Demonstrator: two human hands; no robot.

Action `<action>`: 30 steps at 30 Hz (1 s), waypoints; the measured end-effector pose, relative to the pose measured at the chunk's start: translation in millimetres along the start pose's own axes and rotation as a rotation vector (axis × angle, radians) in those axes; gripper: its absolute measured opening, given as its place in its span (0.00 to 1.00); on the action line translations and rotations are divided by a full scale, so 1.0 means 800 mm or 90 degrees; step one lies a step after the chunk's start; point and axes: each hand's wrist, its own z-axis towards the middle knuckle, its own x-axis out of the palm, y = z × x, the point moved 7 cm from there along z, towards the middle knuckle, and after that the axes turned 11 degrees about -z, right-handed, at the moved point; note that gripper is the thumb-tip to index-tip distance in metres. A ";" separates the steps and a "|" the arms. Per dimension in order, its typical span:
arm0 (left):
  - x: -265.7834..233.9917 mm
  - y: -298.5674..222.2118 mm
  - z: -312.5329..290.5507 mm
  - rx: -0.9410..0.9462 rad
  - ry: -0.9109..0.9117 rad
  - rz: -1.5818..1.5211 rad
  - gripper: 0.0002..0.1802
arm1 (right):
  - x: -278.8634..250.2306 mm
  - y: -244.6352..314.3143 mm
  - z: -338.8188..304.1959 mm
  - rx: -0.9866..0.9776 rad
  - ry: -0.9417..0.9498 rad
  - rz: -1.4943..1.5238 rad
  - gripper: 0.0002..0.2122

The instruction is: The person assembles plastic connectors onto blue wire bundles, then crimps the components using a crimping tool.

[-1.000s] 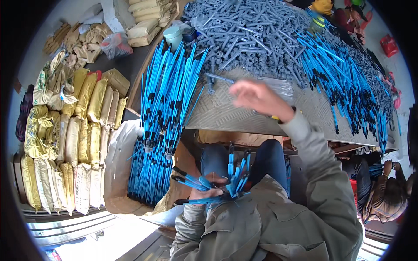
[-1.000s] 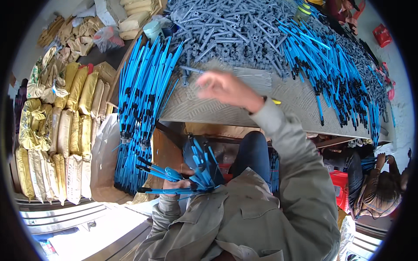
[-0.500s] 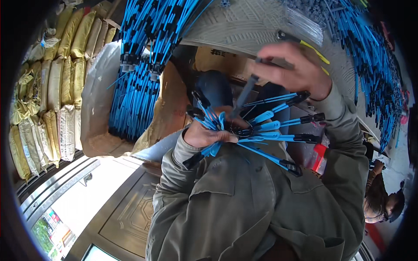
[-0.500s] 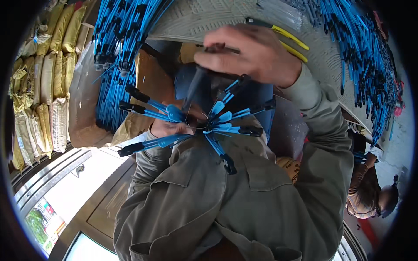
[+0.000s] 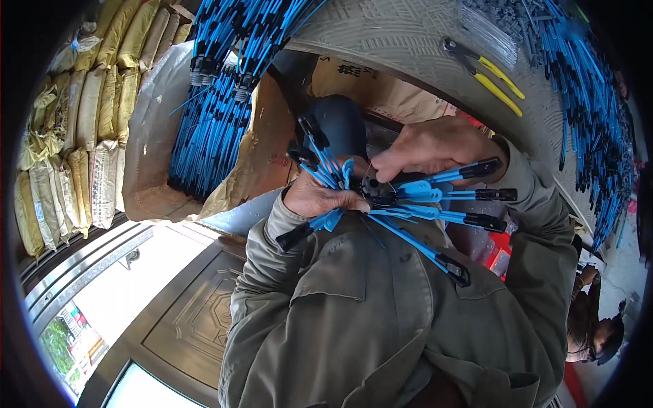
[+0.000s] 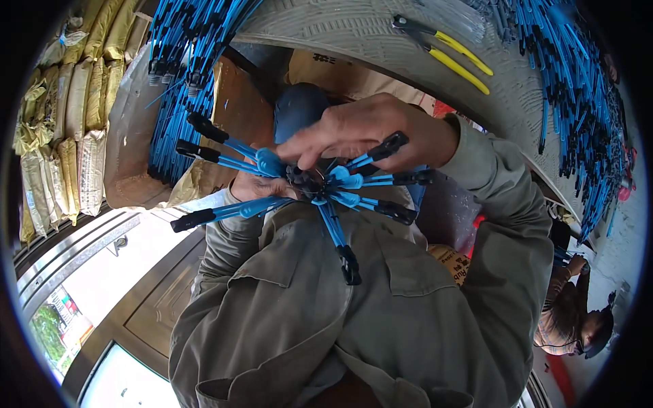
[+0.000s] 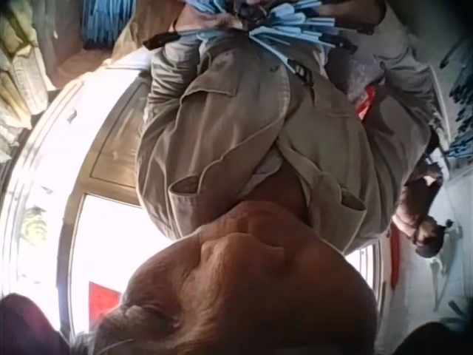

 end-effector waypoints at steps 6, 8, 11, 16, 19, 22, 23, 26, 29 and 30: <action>0.010 -0.013 0.009 0.087 0.071 0.277 0.15 | 0.031 -0.080 -0.048 0.059 -0.389 0.223 0.31; 0.016 -0.011 0.007 0.098 0.059 0.198 0.15 | 0.054 -0.088 -0.059 0.001 -0.447 0.195 0.31; 0.021 -0.012 0.002 0.113 0.045 0.162 0.15 | 0.073 -0.094 -0.067 0.071 -0.463 0.242 0.31; 0.036 -0.022 0.005 0.149 0.025 0.148 0.10 | 0.082 -0.084 -0.071 0.069 -0.428 0.422 0.30; 0.035 -0.019 0.002 0.135 -0.009 0.159 0.09 | 0.085 -0.066 -0.070 0.128 -0.426 0.244 0.31; 0.027 -0.012 0.000 0.108 -0.054 0.198 0.08 | 0.085 -0.066 -0.065 0.151 -0.452 0.104 0.31; 0.026 -0.013 -0.001 0.149 -0.049 0.221 0.09 | 0.082 -0.066 -0.063 0.147 -0.478 0.052 0.30; 0.027 -0.018 -0.007 0.232 -0.040 0.267 0.11 | 0.075 -0.063 -0.055 0.111 -0.484 -0.025 0.27; 0.027 -0.021 -0.014 0.235 -0.090 0.233 0.13 | 0.073 -0.051 -0.046 0.051 -0.438 -0.074 0.22; 0.030 -0.021 -0.013 0.233 -0.091 0.233 0.13 | 0.073 -0.051 -0.046 0.051 -0.431 0.038 0.22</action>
